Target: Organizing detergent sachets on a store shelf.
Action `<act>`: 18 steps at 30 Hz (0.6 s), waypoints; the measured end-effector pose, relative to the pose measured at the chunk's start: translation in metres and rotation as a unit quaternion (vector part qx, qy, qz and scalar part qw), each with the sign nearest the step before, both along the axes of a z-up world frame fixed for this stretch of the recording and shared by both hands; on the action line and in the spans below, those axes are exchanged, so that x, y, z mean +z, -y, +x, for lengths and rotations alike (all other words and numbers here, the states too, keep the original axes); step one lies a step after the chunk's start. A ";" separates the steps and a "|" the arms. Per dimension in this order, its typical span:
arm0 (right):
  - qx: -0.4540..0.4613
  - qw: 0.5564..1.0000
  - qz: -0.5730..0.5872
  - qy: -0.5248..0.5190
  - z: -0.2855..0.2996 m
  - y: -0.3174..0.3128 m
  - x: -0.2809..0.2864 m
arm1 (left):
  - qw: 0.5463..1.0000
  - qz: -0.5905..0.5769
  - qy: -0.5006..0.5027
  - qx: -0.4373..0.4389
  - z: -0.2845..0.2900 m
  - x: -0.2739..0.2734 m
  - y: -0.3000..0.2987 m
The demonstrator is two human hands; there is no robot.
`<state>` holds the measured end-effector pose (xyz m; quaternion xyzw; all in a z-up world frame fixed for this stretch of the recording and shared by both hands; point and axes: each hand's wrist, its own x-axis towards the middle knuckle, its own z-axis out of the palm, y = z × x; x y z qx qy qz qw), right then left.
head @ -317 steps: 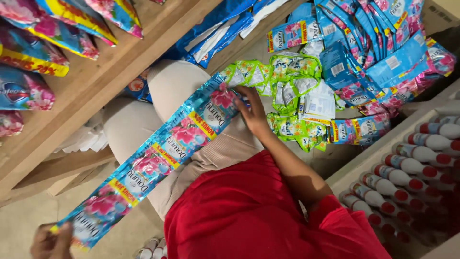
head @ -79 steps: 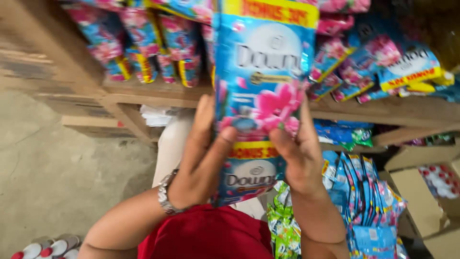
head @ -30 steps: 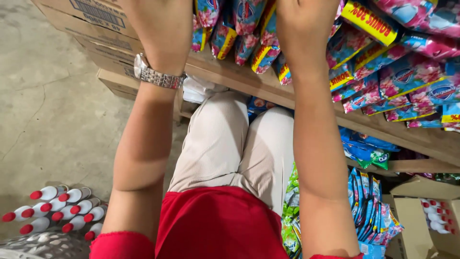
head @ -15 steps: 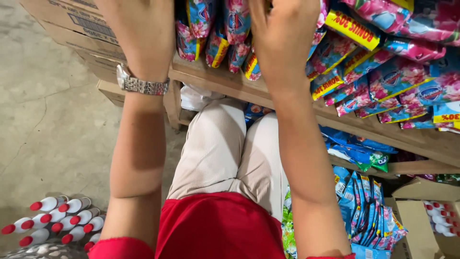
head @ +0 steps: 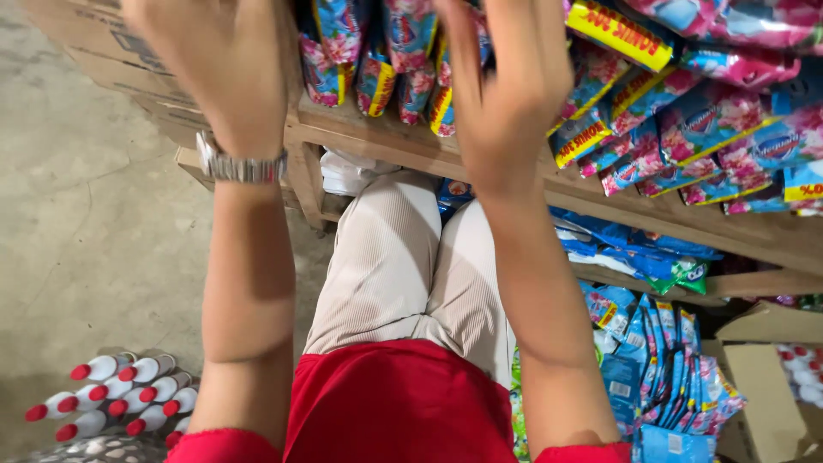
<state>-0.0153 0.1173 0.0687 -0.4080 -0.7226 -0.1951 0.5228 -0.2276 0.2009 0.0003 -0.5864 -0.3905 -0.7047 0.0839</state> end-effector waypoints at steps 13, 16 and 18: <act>-0.184 0.918 -0.279 -0.213 0.172 0.229 -0.275 | 0.833 -0.202 -0.047 -0.513 0.212 -0.098 0.146; -0.306 0.834 -0.338 -0.311 0.194 0.303 -0.344 | 0.714 -0.288 -0.098 -0.631 0.262 -0.148 0.179; -0.377 0.785 -0.353 -0.342 0.210 0.342 -0.385 | 0.660 -0.322 -0.119 -0.668 0.283 -0.173 0.195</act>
